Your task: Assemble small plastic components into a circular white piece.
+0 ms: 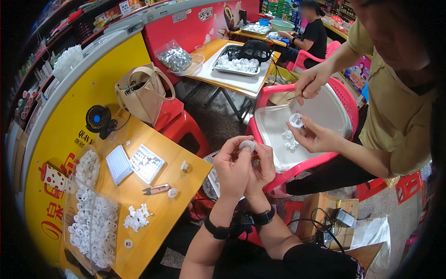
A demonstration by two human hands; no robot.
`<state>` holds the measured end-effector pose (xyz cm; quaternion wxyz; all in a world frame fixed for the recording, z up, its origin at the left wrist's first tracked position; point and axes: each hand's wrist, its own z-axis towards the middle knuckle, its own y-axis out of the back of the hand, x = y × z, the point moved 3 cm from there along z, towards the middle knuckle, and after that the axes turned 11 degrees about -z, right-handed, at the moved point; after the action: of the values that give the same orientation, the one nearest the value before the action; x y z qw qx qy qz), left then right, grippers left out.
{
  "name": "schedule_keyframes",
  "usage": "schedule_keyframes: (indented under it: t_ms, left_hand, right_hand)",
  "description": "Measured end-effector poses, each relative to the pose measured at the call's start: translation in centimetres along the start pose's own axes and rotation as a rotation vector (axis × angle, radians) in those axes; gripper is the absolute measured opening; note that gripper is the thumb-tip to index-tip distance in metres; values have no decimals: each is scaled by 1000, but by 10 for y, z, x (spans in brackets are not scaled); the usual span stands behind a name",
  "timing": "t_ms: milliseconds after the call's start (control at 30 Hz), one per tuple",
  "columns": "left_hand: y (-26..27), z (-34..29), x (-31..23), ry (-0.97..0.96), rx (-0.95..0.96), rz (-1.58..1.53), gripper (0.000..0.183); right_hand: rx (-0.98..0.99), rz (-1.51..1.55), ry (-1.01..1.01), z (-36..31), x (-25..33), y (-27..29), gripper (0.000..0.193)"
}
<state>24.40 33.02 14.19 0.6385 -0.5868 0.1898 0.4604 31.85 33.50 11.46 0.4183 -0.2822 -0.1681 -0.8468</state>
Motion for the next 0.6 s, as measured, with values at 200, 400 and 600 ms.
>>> schedule_keyframes:
  t_ms: [200, 400, 600]
  left_hand:
    - [-6, 6, -2, 49, -38, 41, 19]
    - [-5, 16, 4, 153, -99, -28, 16]
    - [-4, 19, 17, 182, -74, -57, 16]
  right_hand:
    - [-14, -24, 14, 1, -5, -1, 34]
    - [-24, -40, 46, -1, -12, -4, 32]
    - [1, -83, 24, 5, -15, 1, 28]
